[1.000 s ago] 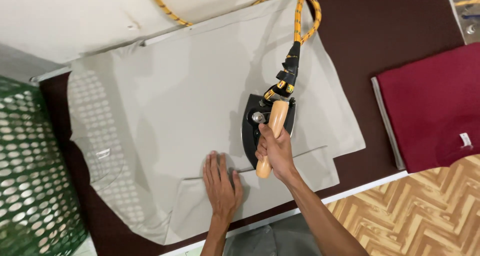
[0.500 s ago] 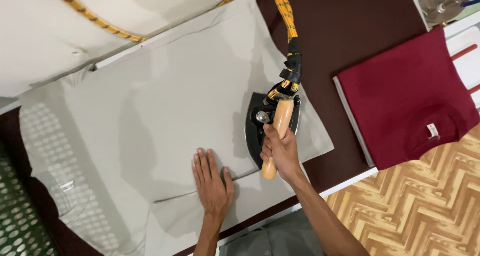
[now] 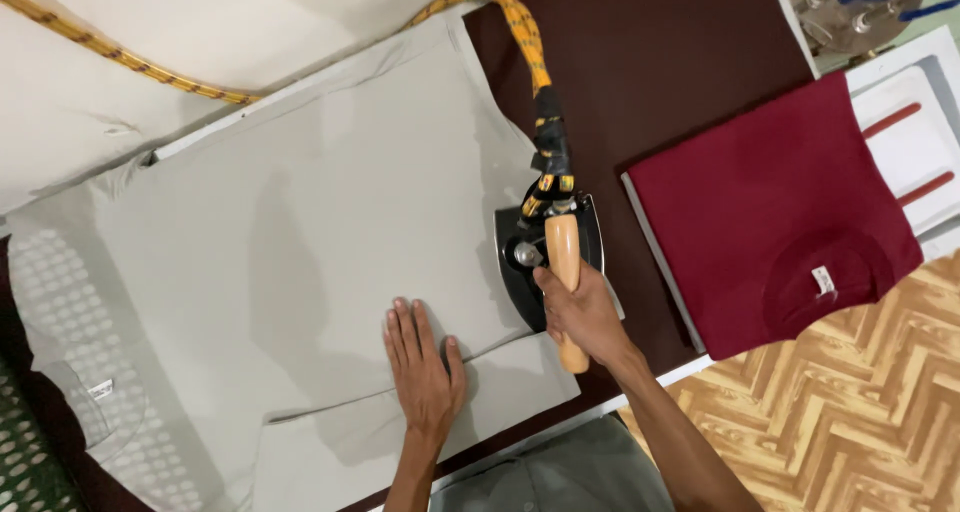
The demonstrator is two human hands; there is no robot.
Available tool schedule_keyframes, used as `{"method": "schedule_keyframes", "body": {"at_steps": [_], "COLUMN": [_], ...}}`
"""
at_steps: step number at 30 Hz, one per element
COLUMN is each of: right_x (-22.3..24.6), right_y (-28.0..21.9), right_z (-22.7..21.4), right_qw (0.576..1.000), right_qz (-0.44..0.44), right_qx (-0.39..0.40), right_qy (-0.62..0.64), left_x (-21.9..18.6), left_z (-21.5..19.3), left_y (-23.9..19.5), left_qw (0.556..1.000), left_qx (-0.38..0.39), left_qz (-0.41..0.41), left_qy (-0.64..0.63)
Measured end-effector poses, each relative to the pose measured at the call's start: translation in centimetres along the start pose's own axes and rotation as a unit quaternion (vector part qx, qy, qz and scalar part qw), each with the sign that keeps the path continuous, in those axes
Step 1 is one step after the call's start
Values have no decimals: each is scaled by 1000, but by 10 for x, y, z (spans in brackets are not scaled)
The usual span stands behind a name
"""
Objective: Ironing a t-shirt on a flat station using a professional steam iron.
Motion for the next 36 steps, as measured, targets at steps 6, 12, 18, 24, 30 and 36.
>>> {"method": "schedule_keyframes", "body": {"at_steps": [6, 12, 18, 24, 30, 36], "right_x": [10, 14, 8, 0, -22, -45], "right_y": [-3, -6, -13, -24, -21, -5], "right_z": [-14, 6, 63, 141, 225, 301], "right_qw": [997, 999, 995, 993, 987, 974], "right_qz": [-8, 9, 0, 10, -2, -17], "right_qx": [30, 50, 81, 91, 94, 98], "right_qy": [-72, -13, 50, 77, 132, 203], "left_x": [-18, -13, 18, 71, 132, 187], "left_z": [5, -6, -28, -59, -100, -124], "left_y": [-1, -3, -8, -19, -38, -58], "left_qw": [1000, 1000, 999, 998, 995, 988], "left_qx": [2, -2, -30, -36, -53, -86], "left_qz": [-10, -13, -35, -55, -83, -120], "left_qy": [5, -6, -2, 15, 31, 32]}}
Point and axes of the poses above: each hand's wrist, its own y-axis towards the middle knuckle, its own z-axis out of the palm, x = y × z, the point moved 5 cm from there along y, towards the middle knuckle, and after that the axes turned 2 degrees about -x, right-handed, at the moved point
